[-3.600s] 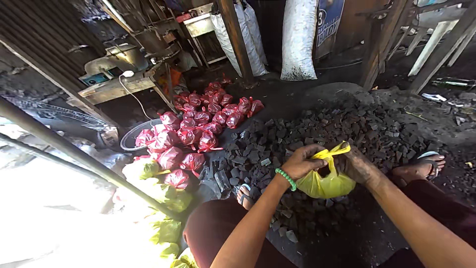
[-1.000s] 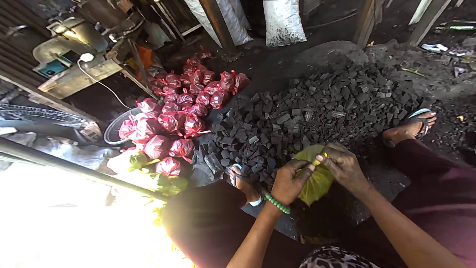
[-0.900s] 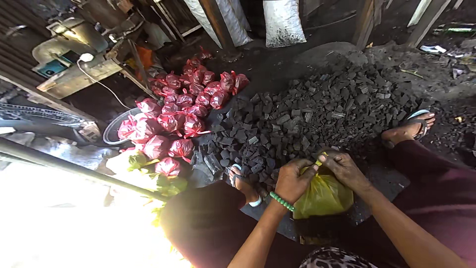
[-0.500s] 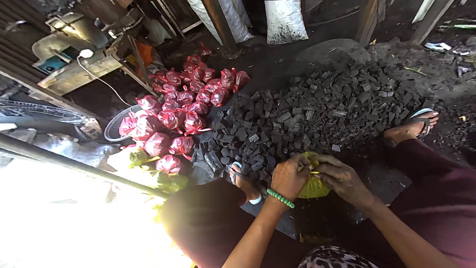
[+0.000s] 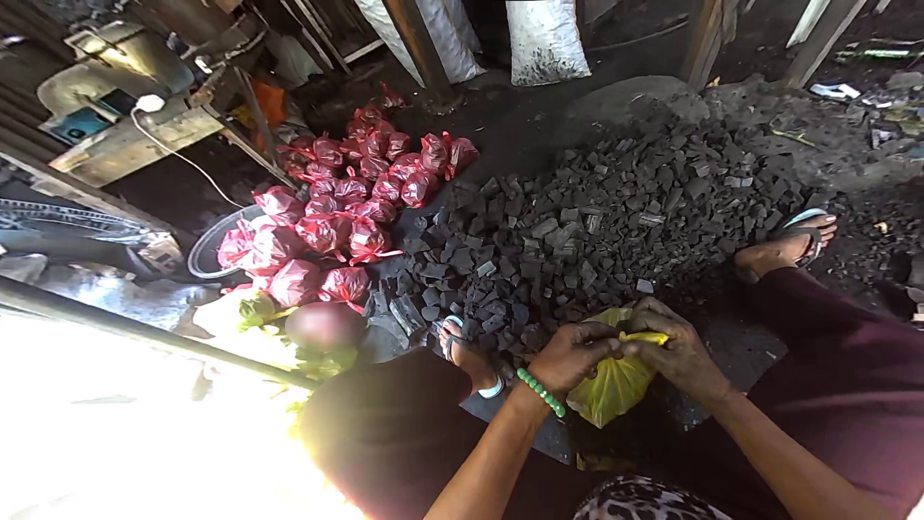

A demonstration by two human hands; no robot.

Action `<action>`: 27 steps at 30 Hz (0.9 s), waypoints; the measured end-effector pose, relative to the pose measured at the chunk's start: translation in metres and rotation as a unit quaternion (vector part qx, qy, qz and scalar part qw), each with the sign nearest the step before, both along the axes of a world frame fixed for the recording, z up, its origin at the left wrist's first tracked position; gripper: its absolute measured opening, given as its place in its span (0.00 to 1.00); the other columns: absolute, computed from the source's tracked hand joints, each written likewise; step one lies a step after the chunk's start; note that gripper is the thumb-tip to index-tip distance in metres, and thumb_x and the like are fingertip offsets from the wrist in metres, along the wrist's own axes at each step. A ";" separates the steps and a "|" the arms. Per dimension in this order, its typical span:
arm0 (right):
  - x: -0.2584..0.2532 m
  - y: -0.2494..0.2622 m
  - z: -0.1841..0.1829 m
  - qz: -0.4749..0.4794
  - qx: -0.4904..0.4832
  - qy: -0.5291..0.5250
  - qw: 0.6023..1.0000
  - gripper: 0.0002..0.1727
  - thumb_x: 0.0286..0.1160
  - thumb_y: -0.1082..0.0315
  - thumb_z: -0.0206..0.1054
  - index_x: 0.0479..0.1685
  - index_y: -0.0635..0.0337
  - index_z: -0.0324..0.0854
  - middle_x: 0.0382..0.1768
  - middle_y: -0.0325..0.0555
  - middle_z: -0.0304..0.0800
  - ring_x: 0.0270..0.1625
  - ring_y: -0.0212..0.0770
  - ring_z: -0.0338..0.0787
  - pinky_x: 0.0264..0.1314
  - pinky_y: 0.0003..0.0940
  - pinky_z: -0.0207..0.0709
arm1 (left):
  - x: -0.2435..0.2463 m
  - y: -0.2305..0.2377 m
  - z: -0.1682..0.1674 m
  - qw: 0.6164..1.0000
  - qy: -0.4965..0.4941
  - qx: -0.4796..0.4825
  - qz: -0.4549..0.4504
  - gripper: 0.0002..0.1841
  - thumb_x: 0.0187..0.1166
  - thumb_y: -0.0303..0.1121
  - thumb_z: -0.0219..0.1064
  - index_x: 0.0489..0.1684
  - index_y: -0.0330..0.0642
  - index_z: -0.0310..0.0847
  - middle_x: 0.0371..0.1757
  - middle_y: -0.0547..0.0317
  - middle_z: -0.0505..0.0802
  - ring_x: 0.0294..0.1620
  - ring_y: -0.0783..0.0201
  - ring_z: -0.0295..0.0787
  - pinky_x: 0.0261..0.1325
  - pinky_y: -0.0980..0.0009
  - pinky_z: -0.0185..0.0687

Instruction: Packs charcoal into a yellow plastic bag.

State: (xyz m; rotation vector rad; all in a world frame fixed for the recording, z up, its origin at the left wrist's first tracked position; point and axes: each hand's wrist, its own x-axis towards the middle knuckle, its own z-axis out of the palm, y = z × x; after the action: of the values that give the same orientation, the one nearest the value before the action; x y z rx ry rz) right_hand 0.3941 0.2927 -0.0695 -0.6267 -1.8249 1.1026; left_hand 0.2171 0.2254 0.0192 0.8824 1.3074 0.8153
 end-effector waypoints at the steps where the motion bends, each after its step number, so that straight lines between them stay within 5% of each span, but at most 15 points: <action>1: -0.002 0.000 0.003 -0.017 0.010 0.010 1.000 0.19 0.77 0.52 0.69 0.24 0.57 0.85 0.34 0.31 0.79 0.41 0.17 0.79 0.46 0.10 0.74 | 0.000 0.000 0.003 0.999 0.044 0.018 -0.021 0.09 0.85 0.22 0.60 0.54 0.30 0.84 0.32 0.63 0.86 0.18 0.81 0.65 0.21 0.84 0.60; 3: -0.009 -0.001 0.011 -0.053 0.039 0.018 0.998 0.20 0.79 0.61 0.67 0.17 0.60 0.82 0.27 0.32 0.76 0.35 0.17 0.76 0.40 0.09 0.70 | -0.001 -0.001 0.012 0.978 0.178 0.080 -0.080 0.08 0.85 0.25 0.63 0.52 0.33 0.87 0.43 0.58 0.90 0.31 0.75 0.77 0.35 0.78 0.73; 5: -0.014 -0.001 0.021 -0.088 0.091 0.007 0.992 0.19 0.72 0.68 0.69 0.10 0.61 0.76 0.23 0.36 0.76 0.31 0.20 0.76 0.36 0.10 0.69 | -0.001 0.000 0.023 0.934 0.298 0.146 -0.133 0.09 0.84 0.25 0.64 0.51 0.31 0.89 0.54 0.45 0.90 0.53 0.56 0.88 0.59 0.58 0.83; 7: -0.016 0.000 0.029 -0.106 0.143 -0.011 0.984 0.20 0.68 0.71 0.68 0.07 0.62 0.73 0.20 0.39 0.74 0.30 0.23 0.76 0.34 0.13 0.68 | 0.001 0.001 0.032 0.902 0.365 0.170 -0.156 0.08 0.83 0.25 0.65 0.49 0.33 0.91 0.51 0.42 0.90 0.52 0.49 0.88 0.58 0.51 0.83; 11: 0.012 0.006 0.031 -0.114 0.196 -0.072 0.971 0.20 0.72 0.70 0.65 0.08 0.61 0.74 0.20 0.40 0.75 0.29 0.29 0.77 0.34 0.20 0.71 | -0.019 -0.005 0.029 0.920 0.344 0.133 -0.135 0.08 0.81 0.29 0.70 0.49 0.36 0.88 0.35 0.47 0.91 0.30 0.56 0.85 0.37 0.57 0.82; 17: 0.052 0.004 -0.005 -0.165 0.087 -0.150 0.971 0.23 0.72 0.65 0.64 0.05 0.56 0.67 0.18 0.35 0.67 0.23 0.24 0.68 0.25 0.20 0.60 | -0.028 -0.007 -0.001 0.902 0.403 0.093 -0.125 0.11 0.76 0.29 0.75 0.51 0.35 0.87 0.38 0.40 0.92 0.36 0.43 0.90 0.43 0.42 0.84; 19: 0.054 0.007 -0.001 -0.173 0.047 -0.155 0.972 0.24 0.74 0.64 0.66 0.06 0.58 0.69 0.19 0.35 0.69 0.23 0.24 0.69 0.27 0.20 0.63 | -0.030 -0.002 0.007 0.927 0.342 0.127 -0.090 0.14 0.75 0.26 0.75 0.56 0.35 0.85 0.43 0.44 0.92 0.37 0.50 0.90 0.44 0.51 0.87; 21: 0.064 0.015 0.003 -0.169 0.038 -0.159 0.972 0.22 0.76 0.60 0.67 0.14 0.63 0.77 0.24 0.41 0.77 0.28 0.29 0.76 0.33 0.28 0.72 | -0.039 0.009 0.030 0.973 0.145 0.176 -0.024 0.17 0.76 0.24 0.69 0.63 0.32 0.81 0.53 0.51 0.90 0.42 0.63 0.90 0.47 0.65 0.90; 24: 0.101 0.029 0.018 -0.156 0.041 -0.192 0.968 0.20 0.81 0.61 0.64 0.42 0.76 0.86 0.44 0.61 0.88 0.48 0.50 0.88 0.57 0.51 0.82 | -0.062 0.005 0.079 0.971 -0.067 0.219 0.069 0.19 0.81 0.36 0.62 0.69 0.44 0.77 0.67 0.56 0.88 0.55 0.60 0.91 0.55 0.60 0.91; 27: 0.128 0.078 0.009 -0.212 -0.057 -0.366 0.904 0.15 0.86 0.69 0.63 0.56 0.77 0.82 0.56 0.66 0.88 0.59 0.52 0.89 0.69 0.48 0.80 | -0.107 -0.024 0.126 0.926 -0.128 0.298 0.194 0.17 0.87 0.42 0.52 0.64 0.52 0.82 0.69 0.56 0.90 0.63 0.51 0.92 0.60 0.51 0.91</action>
State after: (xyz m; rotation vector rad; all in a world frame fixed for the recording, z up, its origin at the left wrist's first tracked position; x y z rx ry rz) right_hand 0.5223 0.3709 -0.0610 -1.5906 -2.0815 0.7154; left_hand 0.1102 0.2009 0.1454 0.9506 1.0187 1.6441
